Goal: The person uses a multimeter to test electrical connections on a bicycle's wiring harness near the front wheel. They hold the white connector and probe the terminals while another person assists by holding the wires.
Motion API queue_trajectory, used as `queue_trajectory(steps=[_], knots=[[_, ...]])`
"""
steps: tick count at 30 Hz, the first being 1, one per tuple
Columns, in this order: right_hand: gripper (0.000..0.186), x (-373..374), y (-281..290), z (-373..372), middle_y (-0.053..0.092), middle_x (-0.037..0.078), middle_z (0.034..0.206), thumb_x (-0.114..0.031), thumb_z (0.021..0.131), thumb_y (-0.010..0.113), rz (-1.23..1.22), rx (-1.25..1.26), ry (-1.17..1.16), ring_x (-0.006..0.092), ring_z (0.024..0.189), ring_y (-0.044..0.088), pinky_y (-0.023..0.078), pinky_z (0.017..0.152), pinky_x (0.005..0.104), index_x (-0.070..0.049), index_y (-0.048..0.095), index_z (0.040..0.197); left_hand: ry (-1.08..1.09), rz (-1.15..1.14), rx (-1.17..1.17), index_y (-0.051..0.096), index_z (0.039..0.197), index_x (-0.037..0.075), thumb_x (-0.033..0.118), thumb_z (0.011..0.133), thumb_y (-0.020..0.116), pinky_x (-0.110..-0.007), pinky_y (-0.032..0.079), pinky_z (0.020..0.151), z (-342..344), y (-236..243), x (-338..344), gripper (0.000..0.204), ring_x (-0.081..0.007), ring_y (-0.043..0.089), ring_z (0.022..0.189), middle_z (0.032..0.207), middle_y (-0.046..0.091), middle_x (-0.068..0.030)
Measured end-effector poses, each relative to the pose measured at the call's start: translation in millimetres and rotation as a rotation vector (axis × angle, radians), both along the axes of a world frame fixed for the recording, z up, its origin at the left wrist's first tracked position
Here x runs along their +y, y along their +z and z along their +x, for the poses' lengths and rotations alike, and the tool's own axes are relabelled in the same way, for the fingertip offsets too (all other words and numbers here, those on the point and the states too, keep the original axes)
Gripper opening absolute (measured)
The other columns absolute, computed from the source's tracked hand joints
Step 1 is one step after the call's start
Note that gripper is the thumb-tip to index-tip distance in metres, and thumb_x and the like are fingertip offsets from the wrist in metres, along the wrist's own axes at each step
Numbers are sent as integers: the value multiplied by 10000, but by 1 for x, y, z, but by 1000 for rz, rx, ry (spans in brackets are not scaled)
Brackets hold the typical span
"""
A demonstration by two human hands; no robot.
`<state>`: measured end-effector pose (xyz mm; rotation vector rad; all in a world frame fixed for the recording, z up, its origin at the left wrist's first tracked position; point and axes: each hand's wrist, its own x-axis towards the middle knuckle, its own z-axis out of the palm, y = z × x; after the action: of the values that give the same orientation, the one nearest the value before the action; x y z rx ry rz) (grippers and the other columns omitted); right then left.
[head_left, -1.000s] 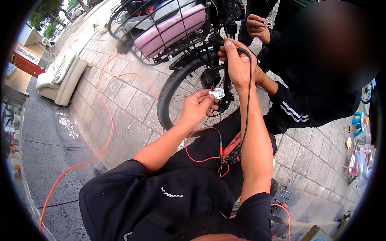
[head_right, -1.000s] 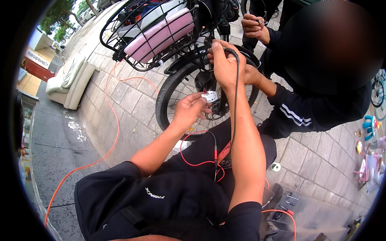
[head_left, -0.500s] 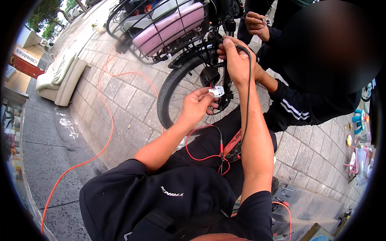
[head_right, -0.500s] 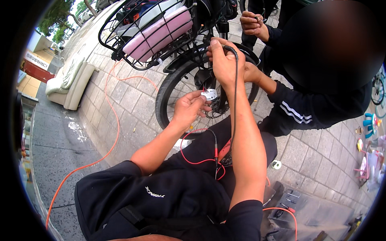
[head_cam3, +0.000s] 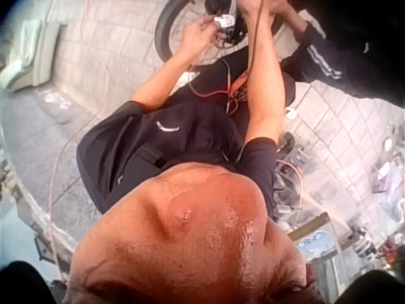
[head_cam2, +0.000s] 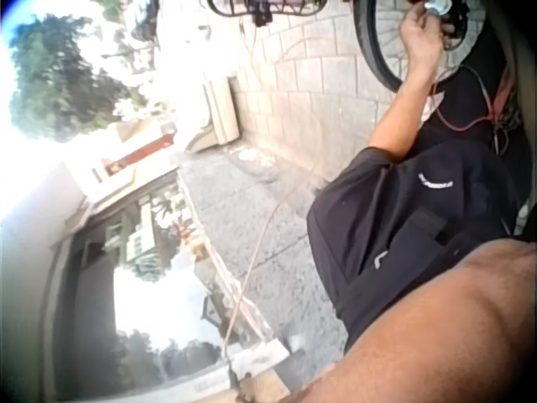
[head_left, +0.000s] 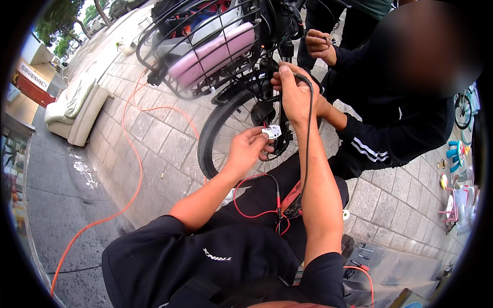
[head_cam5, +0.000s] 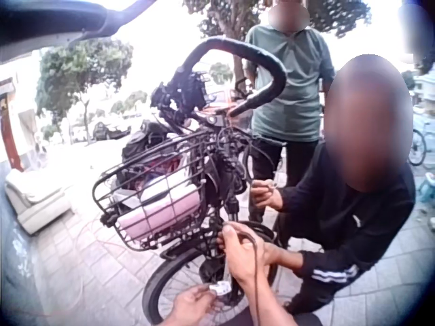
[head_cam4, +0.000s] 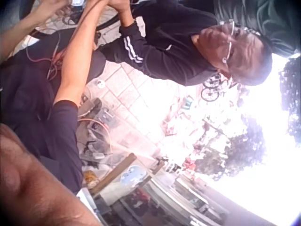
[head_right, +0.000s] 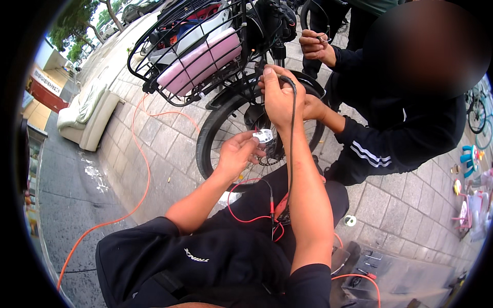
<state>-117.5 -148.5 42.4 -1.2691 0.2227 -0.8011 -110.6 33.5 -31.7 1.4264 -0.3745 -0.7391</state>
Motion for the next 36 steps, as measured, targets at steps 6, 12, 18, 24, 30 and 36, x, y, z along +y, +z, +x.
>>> queue_trajectory(steps=[6, 12, 18, 24, 30, 36], knots=[[288, 7, 4, -3, 733, 95, 986, -202, 1043, 611, 9, -31, -59, 139, 872, 717, 574, 759, 239, 31, 657, 1206, -2, 15, -17, 551, 1339, -101, 156, 1033, 587, -250, 559, 625, 0, 0, 0, 401, -165, 723, 833, 1060, 727, -152], [267, 6, 2, -1, 737, 61, 917, -200, 1036, 618, -1, -2, -72, 118, 831, 716, 552, 718, 229, 28, 681, 1159, 3, 16, -13, 531, 1362, -100, 171, 1016, 610, -252, 560, 633, -1, 3, 1, 447, -187, 734, 832, 1034, 723, -151], [275, 5, 2, 0, 740, 51, 869, -213, 1027, 623, -40, 14, -111, 109, 808, 716, 548, 709, 234, 24, 694, 1148, -2, 12, -17, 538, 1356, -97, 158, 1020, 604, -251, 559, 635, 0, 2, -1, 427, -178, 729, 822, 1043, 722, -148], [263, 7, 2, 1, 735, 61, 850, -191, 1019, 635, -21, 10, -112, 112, 774, 708, 543, 694, 228, 35, 702, 1134, 6, 10, -22, 544, 1348, -96, 151, 1021, 603, -246, 558, 638, 0, 1, 0, 414, -169, 725, 825, 1032, 724, -142], [323, 4, -1, -2, 728, 119, 960, -211, 1029, 631, -70, 56, -113, 155, 824, 709, 578, 737, 262, 52, 667, 1213, 2, 6, -24, 552, 1339, -98, 145, 1020, 603, -242, 557, 633, 0, -1, 0, 404, -175, 728, 827, 1041, 722, -145], [280, 9, -3, -1, 726, 95, 895, -180, 1017, 647, -17, -28, -142, 126, 766, 688, 559, 692, 250, 68, 685, 1141, 0, 9, -25, 555, 1343, -91, 155, 1019, 606, -243, 560, 629, -1, 0, 0, 409, -178, 730, 829, 1043, 723, -148]])
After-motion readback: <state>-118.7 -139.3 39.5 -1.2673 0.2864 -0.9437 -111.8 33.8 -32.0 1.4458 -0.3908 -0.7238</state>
